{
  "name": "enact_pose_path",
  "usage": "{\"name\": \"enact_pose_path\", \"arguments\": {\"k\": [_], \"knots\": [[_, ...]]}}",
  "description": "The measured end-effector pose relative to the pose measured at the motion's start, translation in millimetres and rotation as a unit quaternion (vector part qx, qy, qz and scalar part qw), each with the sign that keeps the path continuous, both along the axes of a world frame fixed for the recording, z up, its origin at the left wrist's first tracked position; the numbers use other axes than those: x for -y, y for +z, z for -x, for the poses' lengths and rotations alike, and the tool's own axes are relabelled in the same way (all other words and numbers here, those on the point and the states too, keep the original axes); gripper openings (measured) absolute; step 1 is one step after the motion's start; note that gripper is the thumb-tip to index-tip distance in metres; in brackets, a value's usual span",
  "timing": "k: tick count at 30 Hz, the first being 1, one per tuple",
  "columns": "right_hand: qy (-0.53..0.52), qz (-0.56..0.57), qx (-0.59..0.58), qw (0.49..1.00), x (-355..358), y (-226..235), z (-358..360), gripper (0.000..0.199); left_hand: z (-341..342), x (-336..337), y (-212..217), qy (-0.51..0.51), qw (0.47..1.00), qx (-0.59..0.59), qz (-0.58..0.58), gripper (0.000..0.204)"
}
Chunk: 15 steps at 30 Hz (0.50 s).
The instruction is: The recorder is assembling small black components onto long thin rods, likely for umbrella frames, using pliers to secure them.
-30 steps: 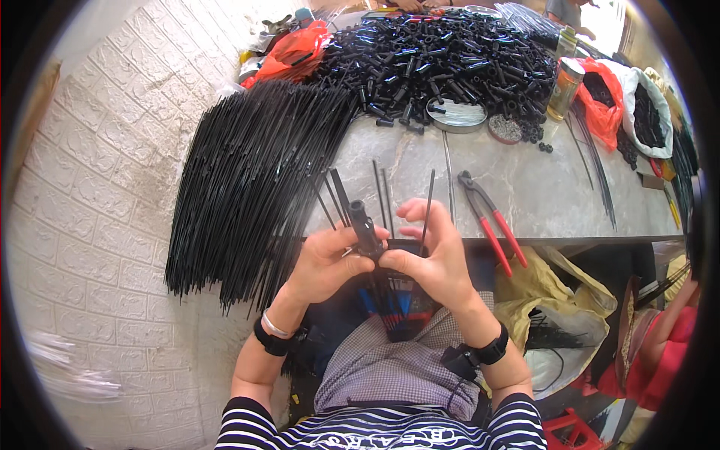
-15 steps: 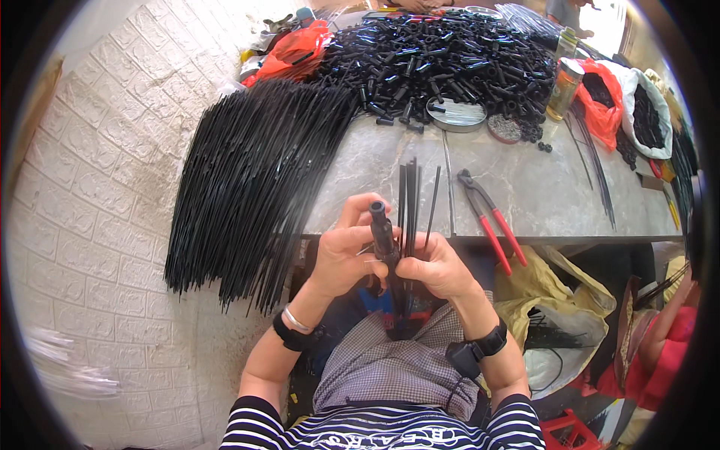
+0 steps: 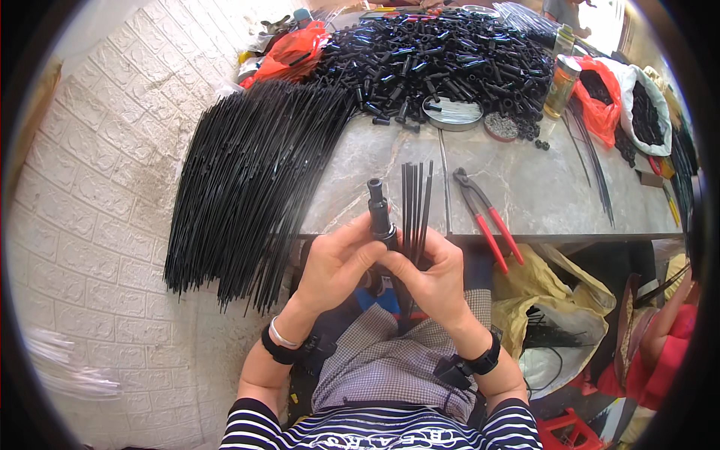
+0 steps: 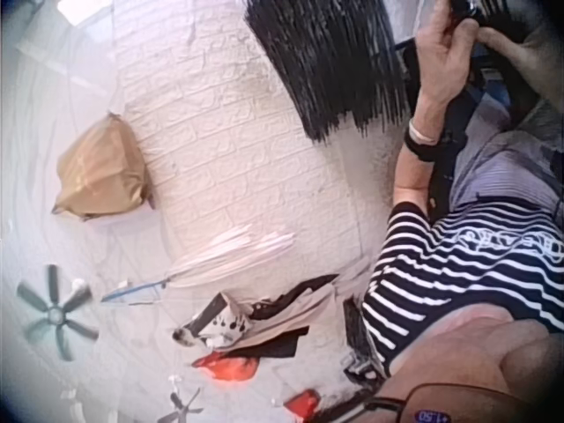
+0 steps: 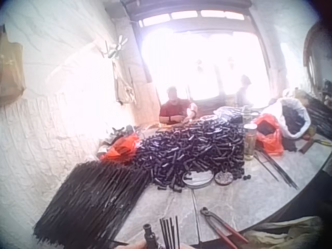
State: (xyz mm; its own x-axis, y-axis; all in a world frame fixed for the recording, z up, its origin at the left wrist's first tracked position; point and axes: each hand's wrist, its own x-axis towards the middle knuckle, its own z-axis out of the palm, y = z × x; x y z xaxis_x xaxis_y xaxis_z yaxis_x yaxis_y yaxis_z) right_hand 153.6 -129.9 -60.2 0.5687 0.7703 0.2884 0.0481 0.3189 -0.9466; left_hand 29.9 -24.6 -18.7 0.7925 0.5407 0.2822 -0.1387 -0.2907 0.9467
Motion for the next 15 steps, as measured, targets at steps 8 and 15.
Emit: {"name": "enact_pose_path", "arguments": {"k": [8, 15], "knots": [[-0.011, -0.006, -0.069, 0.998, 0, 10, 1, 0.022, -2, -2, -2, 0.016, 0.997, -0.052, 0.046, 0.04], [-0.027, -0.003, -0.07, 0.997, 2, 13, 0, 0.014, -6, -6, -13, 0.01, 0.999, -0.001, 0.044, 0.04]]}}
